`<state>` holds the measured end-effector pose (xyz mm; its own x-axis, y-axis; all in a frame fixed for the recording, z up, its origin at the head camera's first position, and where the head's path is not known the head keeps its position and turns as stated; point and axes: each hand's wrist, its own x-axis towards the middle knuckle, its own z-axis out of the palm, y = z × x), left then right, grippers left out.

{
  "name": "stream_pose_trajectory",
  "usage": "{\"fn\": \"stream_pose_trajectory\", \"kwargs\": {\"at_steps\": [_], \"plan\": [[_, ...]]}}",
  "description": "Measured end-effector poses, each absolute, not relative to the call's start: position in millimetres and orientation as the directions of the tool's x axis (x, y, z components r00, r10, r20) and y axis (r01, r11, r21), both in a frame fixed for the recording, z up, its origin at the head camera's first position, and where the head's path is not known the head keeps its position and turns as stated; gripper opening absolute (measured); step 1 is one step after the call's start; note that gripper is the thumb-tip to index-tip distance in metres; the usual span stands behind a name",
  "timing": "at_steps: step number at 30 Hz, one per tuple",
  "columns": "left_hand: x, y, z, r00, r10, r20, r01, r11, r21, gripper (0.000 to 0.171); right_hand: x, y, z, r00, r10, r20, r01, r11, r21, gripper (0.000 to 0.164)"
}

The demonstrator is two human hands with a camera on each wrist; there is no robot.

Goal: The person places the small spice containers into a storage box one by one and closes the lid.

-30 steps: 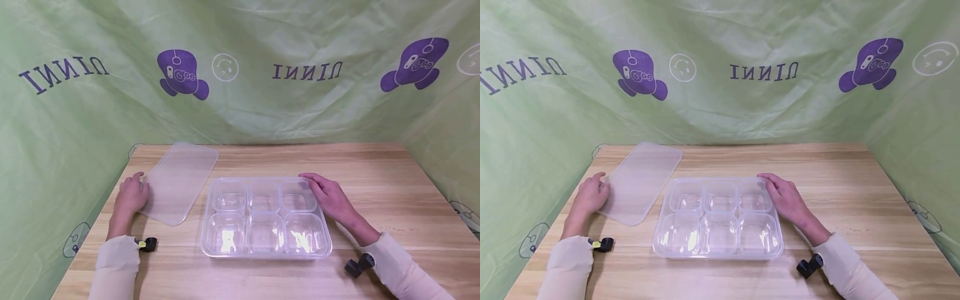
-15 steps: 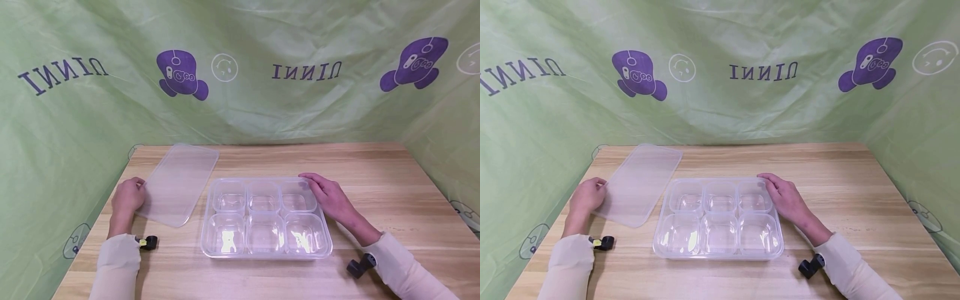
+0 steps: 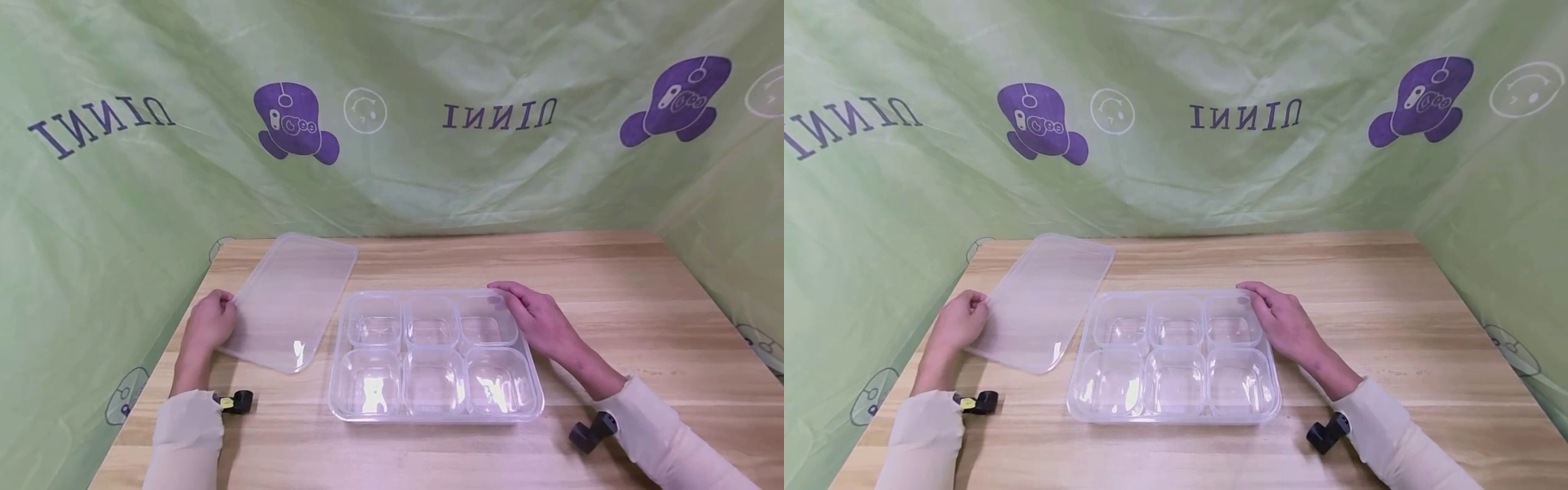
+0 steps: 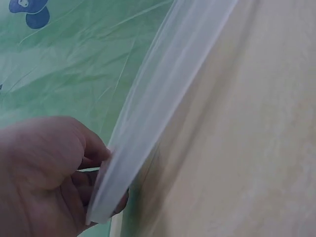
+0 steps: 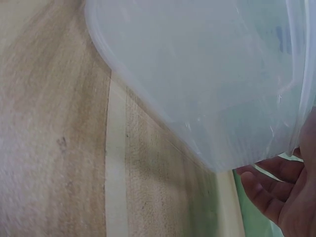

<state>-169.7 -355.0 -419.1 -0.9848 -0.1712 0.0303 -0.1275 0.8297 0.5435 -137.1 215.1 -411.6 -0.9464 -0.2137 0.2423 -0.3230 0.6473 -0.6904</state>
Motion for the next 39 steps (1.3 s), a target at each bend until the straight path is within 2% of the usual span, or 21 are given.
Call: {"fn": "stream_pose_trajectory", "kwargs": {"at_steps": [7,13,18,26,29,34,39], "plan": [[-170,-354,-422,-0.979,-0.2,0.048,-0.123,0.753,0.647,0.037,-138,216,-411,-0.944,-0.223,0.245,-0.331,0.642,-0.691,0.035],[-171,-355,-427,-0.968,-0.246,0.047,-0.113,0.594,0.796,0.038,-139,217,-412,-0.947,-0.22,0.236,-0.322,0.637,-0.7,0.035],[-169,-356,-425,-0.96,-0.281,-0.01,-0.134,0.425,0.895,0.035,-139,217,-412,-0.944,-0.224,0.244,-0.331,0.644,-0.69,0.035],[-165,-350,-412,-0.973,-0.219,-0.078,-0.095,0.066,0.993,0.021,-139,219,-413,-0.943,-0.224,0.247,-0.334,0.644,-0.689,0.036],[-165,-346,-408,-0.975,-0.209,-0.07,-0.081,0.045,0.996,0.021,-140,219,-413,-0.942,-0.224,0.249,-0.335,0.638,-0.693,0.035],[-161,-342,-399,-0.979,-0.197,-0.044,-0.066,0.107,0.992,0.023,-140,219,-414,-0.941,-0.225,0.255,-0.339,0.629,-0.699,0.035],[-155,-337,-386,-0.989,-0.142,0.029,0.016,0.097,0.995,0.024,-140,218,-414,-0.938,-0.228,0.263,-0.348,0.631,-0.694,0.034]]}}
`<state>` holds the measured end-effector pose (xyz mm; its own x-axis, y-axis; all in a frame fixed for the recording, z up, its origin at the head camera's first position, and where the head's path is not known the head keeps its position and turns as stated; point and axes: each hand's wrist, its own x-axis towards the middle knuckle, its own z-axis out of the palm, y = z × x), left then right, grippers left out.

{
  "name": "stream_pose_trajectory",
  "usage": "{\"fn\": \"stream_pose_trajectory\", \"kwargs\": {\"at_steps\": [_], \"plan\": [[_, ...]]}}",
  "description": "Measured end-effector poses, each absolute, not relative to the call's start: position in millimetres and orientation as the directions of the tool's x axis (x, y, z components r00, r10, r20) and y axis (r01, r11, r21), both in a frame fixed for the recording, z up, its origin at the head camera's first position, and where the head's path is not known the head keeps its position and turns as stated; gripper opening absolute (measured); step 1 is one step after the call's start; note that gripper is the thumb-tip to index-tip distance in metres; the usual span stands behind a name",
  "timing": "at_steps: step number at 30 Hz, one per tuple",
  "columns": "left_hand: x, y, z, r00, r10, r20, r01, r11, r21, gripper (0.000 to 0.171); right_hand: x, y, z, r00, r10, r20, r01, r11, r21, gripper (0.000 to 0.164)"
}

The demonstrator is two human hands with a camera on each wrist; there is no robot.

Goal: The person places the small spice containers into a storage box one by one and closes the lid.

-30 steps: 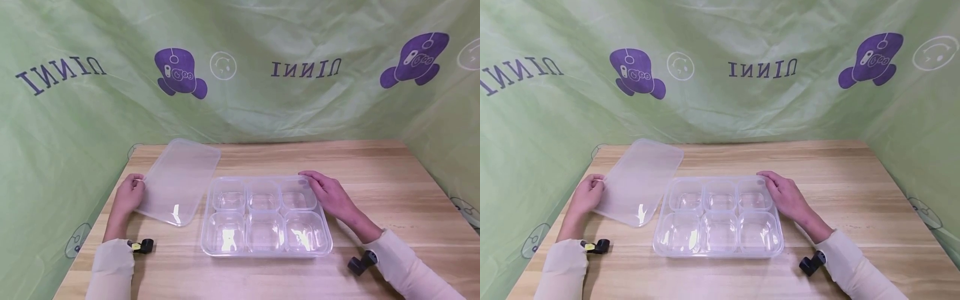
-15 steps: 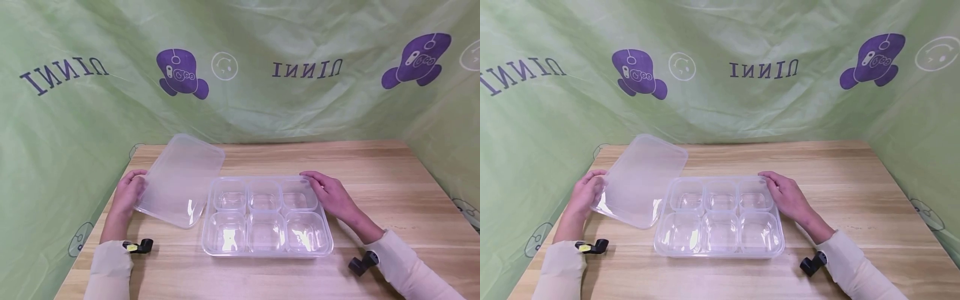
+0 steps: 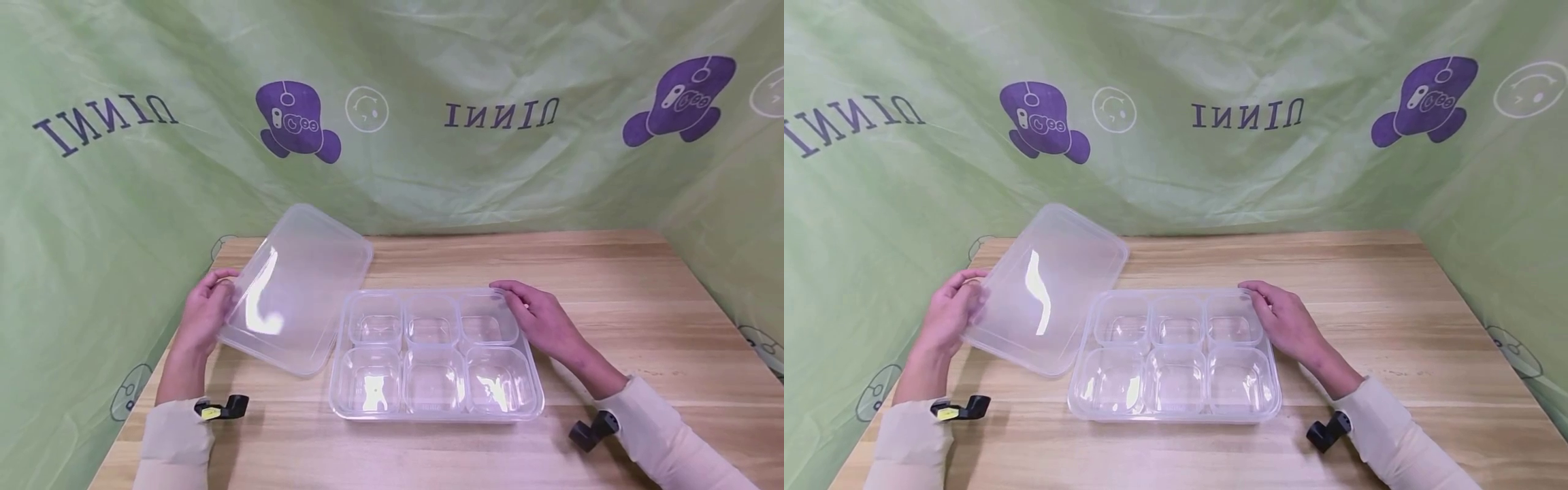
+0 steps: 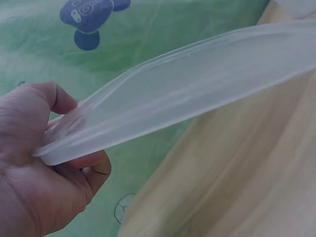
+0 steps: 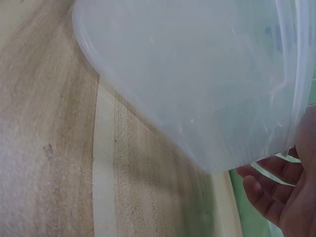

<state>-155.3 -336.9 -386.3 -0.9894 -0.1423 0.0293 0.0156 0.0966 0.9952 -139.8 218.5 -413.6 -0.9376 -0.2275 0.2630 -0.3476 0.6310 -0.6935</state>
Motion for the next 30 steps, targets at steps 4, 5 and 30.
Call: {"fn": "stream_pose_trajectory", "kwargs": {"at_steps": [4,5,30], "plan": [[-153,-332,-377,-0.991,-0.07,0.111,0.109,0.025,0.994,0.023,-140,218,-414,-0.937,-0.226,0.265,-0.348,0.633,-0.691,0.034],[-152,-330,-375,-0.99,-0.055,0.128,0.127,0.016,0.992,0.022,-139,218,-414,-0.938,-0.224,0.265,-0.347,0.632,-0.693,0.034],[-134,-275,-331,-0.915,-0.081,0.395,0.401,-0.07,0.914,0.021,-140,218,-410,-0.934,-0.247,0.257,-0.357,0.624,-0.695,0.032]]}}
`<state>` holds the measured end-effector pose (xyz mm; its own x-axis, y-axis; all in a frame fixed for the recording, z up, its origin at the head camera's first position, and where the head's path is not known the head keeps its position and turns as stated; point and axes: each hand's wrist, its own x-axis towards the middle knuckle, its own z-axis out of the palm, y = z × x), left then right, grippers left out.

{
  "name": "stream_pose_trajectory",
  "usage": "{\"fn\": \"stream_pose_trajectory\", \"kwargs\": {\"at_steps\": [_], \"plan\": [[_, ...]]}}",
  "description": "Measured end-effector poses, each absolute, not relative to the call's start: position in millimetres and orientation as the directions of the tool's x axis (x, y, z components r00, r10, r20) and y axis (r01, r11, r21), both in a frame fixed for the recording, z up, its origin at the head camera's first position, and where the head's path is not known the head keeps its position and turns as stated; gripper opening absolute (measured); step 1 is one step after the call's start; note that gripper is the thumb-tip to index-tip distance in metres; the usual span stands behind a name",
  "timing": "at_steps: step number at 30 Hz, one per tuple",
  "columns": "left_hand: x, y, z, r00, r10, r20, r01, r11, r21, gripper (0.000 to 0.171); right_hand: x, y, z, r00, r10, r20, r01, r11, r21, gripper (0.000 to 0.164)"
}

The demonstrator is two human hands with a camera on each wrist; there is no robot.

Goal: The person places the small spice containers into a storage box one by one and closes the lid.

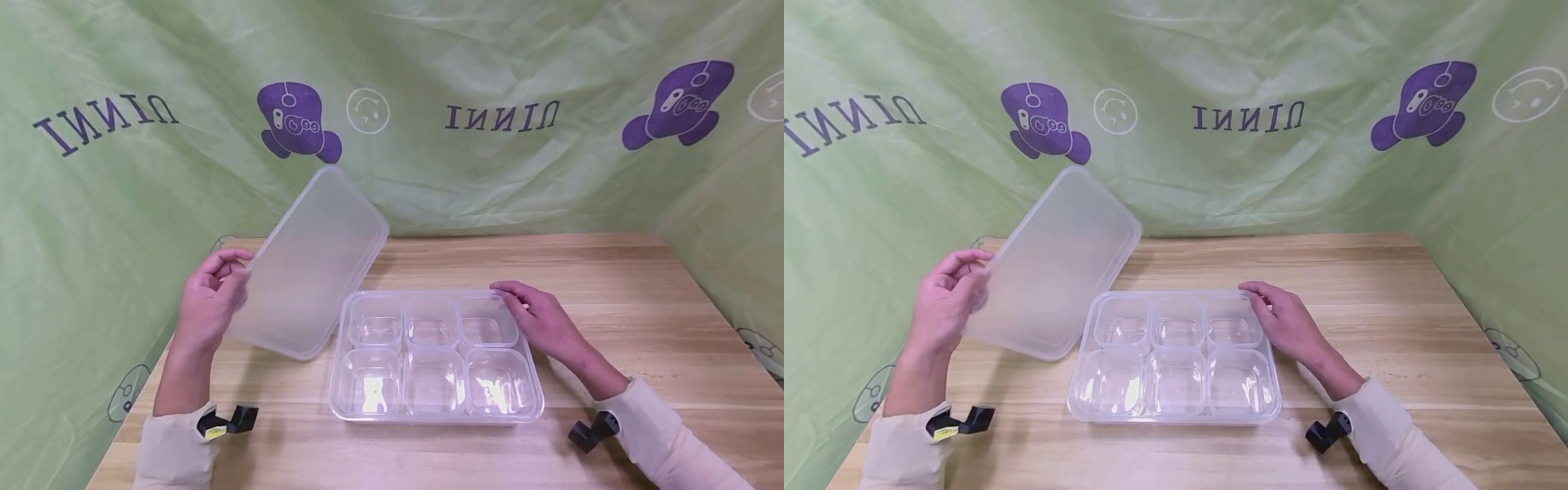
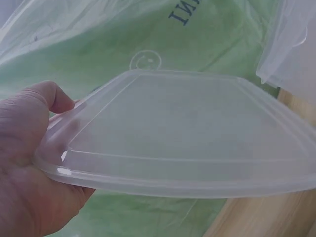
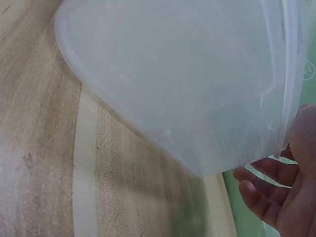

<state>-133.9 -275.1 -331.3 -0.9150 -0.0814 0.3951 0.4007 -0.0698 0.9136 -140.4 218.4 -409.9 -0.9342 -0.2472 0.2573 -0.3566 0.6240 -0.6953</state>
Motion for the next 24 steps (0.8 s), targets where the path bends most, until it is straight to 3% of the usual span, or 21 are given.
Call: {"fn": "stream_pose_trajectory", "kwargs": {"at_steps": [6,14,24], "plan": [[-127,-259,-319,-0.878,-0.092,0.469,0.461,0.094,0.882,0.018,-143,219,-405,-0.928,-0.255,0.272,-0.373,0.619,-0.691,0.032],[-119,-244,-317,-0.811,0.014,0.585,0.547,0.372,0.749,0.028,-149,214,-394,-0.909,-0.265,0.323,-0.417,0.605,-0.678,0.03],[-117,-226,-317,-0.589,0.139,0.796,0.724,0.53,0.443,0.024,-152,207,-382,-0.893,-0.306,0.33,-0.45,0.584,-0.676,0.035]]}}
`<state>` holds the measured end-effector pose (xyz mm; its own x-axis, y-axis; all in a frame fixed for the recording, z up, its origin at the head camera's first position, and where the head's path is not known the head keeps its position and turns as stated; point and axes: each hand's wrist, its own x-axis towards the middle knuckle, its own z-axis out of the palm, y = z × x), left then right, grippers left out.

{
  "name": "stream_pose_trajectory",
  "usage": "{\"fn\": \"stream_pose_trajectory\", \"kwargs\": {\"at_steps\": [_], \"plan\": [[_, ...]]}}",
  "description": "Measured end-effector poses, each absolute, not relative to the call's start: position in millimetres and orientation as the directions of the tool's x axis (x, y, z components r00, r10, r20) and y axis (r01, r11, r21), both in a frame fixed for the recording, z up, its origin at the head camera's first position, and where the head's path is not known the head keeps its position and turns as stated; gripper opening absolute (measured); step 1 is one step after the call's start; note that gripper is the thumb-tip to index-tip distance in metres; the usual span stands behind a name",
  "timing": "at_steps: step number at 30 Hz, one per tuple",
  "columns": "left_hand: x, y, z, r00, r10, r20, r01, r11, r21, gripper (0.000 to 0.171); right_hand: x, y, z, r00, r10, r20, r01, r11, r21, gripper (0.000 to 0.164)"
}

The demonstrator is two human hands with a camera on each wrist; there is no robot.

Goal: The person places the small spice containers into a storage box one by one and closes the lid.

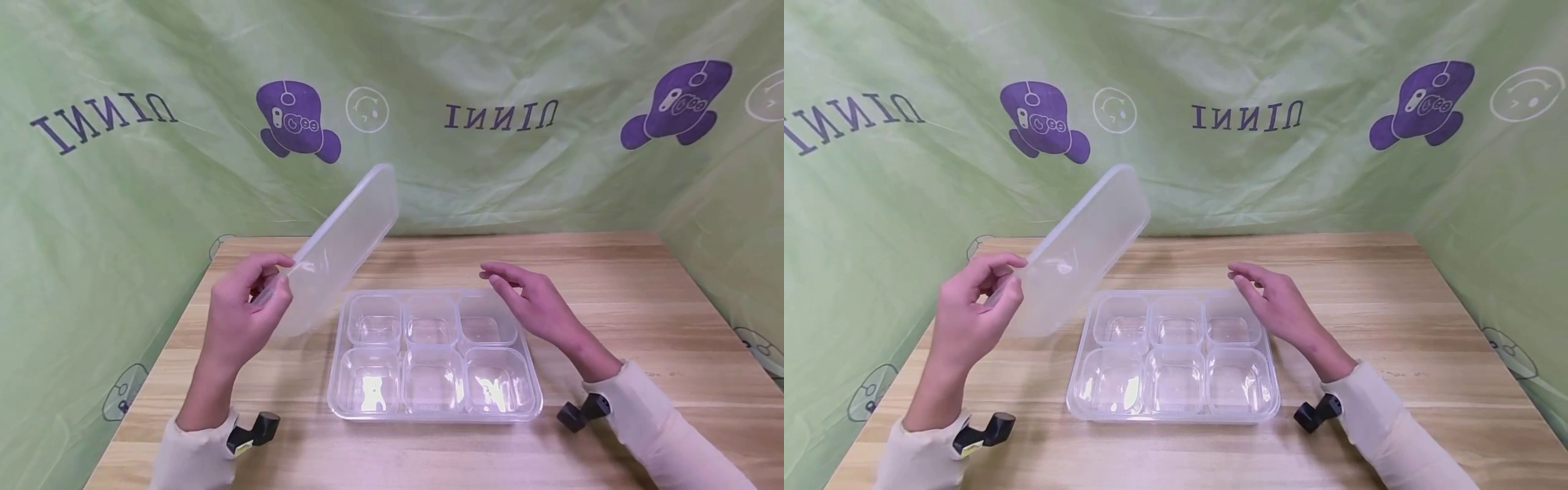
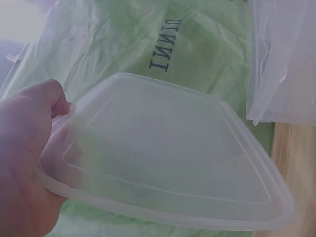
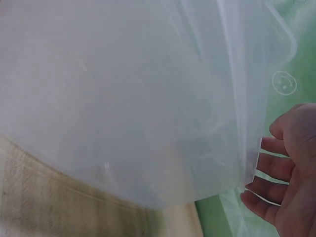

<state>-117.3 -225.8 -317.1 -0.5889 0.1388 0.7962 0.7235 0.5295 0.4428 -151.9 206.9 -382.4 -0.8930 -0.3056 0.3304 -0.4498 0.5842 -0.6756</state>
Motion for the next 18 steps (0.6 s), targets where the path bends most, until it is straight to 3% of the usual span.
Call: {"fn": "stream_pose_trajectory", "kwargs": {"at_steps": [13,18], "plan": [[-107,-199,-311,-0.337,0.289,0.896,0.832,0.537,0.14,0.021,-152,200,-370,-0.893,-0.288,0.345,-0.449,0.557,-0.698,0.037],[-108,-188,-314,-0.242,0.357,0.902,0.876,0.48,0.045,0.021,-154,199,-363,-0.91,-0.311,0.274,-0.381,0.371,-0.847,0.041]]}}
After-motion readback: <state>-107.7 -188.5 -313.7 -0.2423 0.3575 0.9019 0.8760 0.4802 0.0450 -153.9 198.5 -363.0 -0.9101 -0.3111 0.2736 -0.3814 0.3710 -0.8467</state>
